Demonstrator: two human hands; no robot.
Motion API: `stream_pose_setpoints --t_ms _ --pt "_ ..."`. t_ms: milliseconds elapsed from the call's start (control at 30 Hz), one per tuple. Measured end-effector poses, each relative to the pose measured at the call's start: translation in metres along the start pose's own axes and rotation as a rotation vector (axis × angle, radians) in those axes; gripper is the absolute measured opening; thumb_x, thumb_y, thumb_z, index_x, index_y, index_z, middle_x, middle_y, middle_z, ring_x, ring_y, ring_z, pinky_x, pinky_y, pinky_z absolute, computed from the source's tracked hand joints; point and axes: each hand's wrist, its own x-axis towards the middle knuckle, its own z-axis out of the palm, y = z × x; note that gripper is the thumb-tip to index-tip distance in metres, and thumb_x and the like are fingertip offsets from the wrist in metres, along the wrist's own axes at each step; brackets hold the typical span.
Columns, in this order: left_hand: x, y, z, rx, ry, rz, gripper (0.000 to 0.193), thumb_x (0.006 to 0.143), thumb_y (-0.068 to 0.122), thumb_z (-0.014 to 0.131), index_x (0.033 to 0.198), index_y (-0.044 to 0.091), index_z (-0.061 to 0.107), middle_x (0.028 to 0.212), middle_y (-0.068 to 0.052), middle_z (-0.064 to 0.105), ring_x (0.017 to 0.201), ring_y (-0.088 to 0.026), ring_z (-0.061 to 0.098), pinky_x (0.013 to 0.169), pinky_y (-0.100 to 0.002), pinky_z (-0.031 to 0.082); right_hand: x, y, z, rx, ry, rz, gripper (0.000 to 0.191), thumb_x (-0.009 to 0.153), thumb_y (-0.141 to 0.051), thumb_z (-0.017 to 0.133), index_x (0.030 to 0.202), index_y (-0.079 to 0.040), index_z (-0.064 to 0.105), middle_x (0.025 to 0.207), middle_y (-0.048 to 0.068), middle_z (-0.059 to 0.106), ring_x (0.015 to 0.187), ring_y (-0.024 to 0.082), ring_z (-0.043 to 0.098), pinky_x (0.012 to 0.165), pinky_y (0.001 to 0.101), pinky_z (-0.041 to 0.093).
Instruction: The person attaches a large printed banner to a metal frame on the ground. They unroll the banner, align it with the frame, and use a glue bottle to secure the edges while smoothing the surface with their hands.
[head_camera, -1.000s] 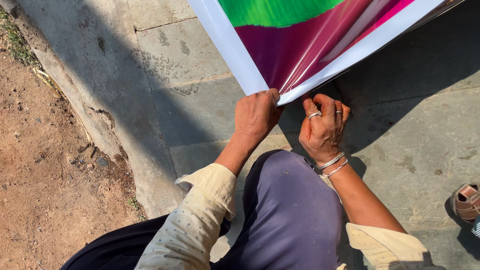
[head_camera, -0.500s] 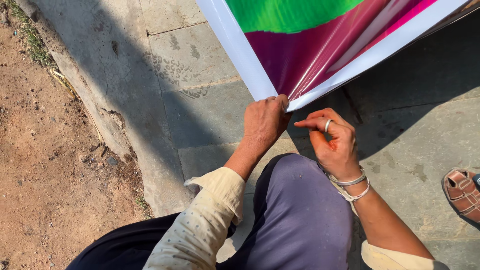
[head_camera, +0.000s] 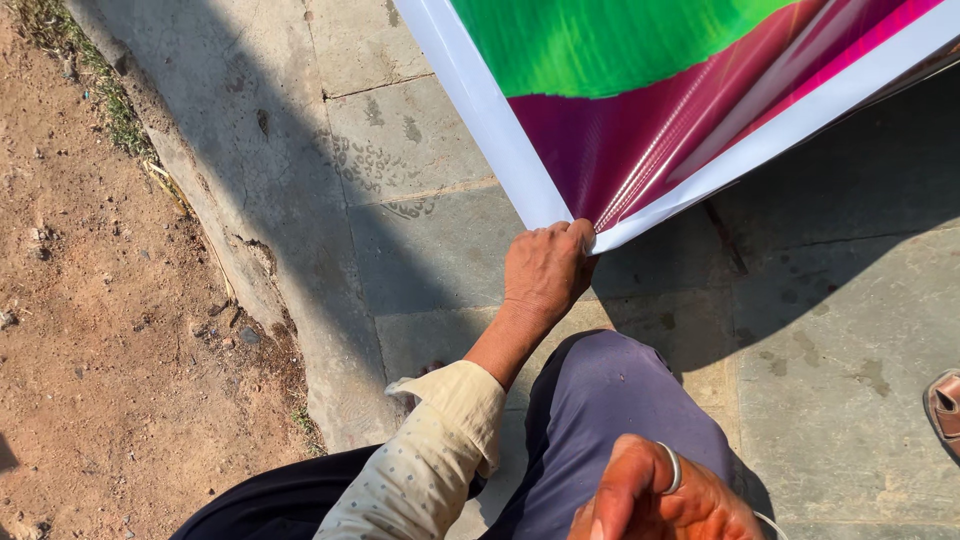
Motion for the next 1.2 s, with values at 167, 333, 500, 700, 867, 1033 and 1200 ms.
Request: stream_pose_setpoints --t_ms 167,333,500,700,867,1033,1200 --pt "0.002 0.002 -0.007 0.024 -0.010 -0.008 0.024 0.087 0.031 0.077 0.085 0.011 0.064 0.073 -0.008 0.069 0.065 -0.024 0.070 0.060 -0.040 0.053 -0.005 -0.040 -0.032 -0.456 0.237 -0.195 0.035 0.097 -0.008 0.069 0.125 0.002 0.051 0.112 0.033 0.067 0.103 0.037 0.070 0.086 0.0462 0.058" --pt "0.003 0.004 -0.008 0.033 -0.040 -0.011 0.025 0.087 0.032 0.078 0.088 0.010 0.066 0.073 -0.008 0.070 0.064 -0.024 0.070 0.059 -0.040 0.054 0.001 -0.075 -0.087 -0.634 0.553 -0.444 0.033 0.098 -0.012 0.068 0.127 0.002 0.060 0.116 0.028 0.069 0.099 0.029 0.071 0.084 0.0384 0.059" --pt "0.004 0.004 -0.008 0.010 -0.084 -0.065 0.023 0.086 0.032 0.079 0.088 0.012 0.070 0.073 -0.008 0.072 0.063 -0.022 0.071 0.058 -0.039 0.054 0.008 -0.089 -0.122 -1.036 0.744 -0.574 0.030 0.096 -0.007 0.075 0.123 0.001 0.065 0.107 0.017 0.071 0.084 0.016 0.070 0.073 0.0284 0.058" --pt "0.007 0.005 -0.013 0.011 -0.107 -0.073 0.025 0.083 0.035 0.081 0.089 0.012 0.072 0.072 -0.007 0.072 0.063 -0.022 0.071 0.057 -0.039 0.054 0.006 -0.086 -0.139 -1.242 0.779 -0.633 0.029 0.091 -0.004 0.080 0.117 -0.001 0.066 0.097 0.010 0.073 0.078 0.010 0.070 0.069 0.0222 0.059" --pt "0.007 0.006 -0.012 0.008 -0.108 -0.091 0.026 0.081 0.036 0.083 0.089 0.013 0.073 0.073 -0.006 0.073 0.064 -0.022 0.071 0.057 -0.039 0.054 0.006 -0.085 -0.144 -1.290 0.804 -0.680 0.028 0.091 -0.007 0.082 0.114 0.000 0.068 0.096 0.011 0.074 0.074 0.009 0.069 0.066 0.0216 0.058" --pt "0.007 0.004 -0.009 -0.002 -0.126 -0.099 0.024 0.082 0.033 0.083 0.091 0.013 0.073 0.073 -0.006 0.073 0.062 -0.020 0.071 0.055 -0.037 0.054 0.015 -0.082 -0.143 -1.410 0.767 -0.639 0.027 0.091 -0.010 0.082 0.113 0.000 0.069 0.096 0.011 0.075 0.077 0.010 0.072 0.068 0.0223 0.062" --pt "0.007 0.004 -0.009 -0.002 -0.098 -0.078 0.024 0.080 0.032 0.084 0.091 0.013 0.074 0.072 -0.005 0.073 0.061 -0.019 0.071 0.054 -0.037 0.054 0.022 -0.080 -0.138 -1.549 0.737 -0.581 0.028 0.091 -0.012 0.082 0.112 0.000 0.069 0.095 0.011 0.076 0.081 0.010 0.075 0.067 0.0216 0.063"
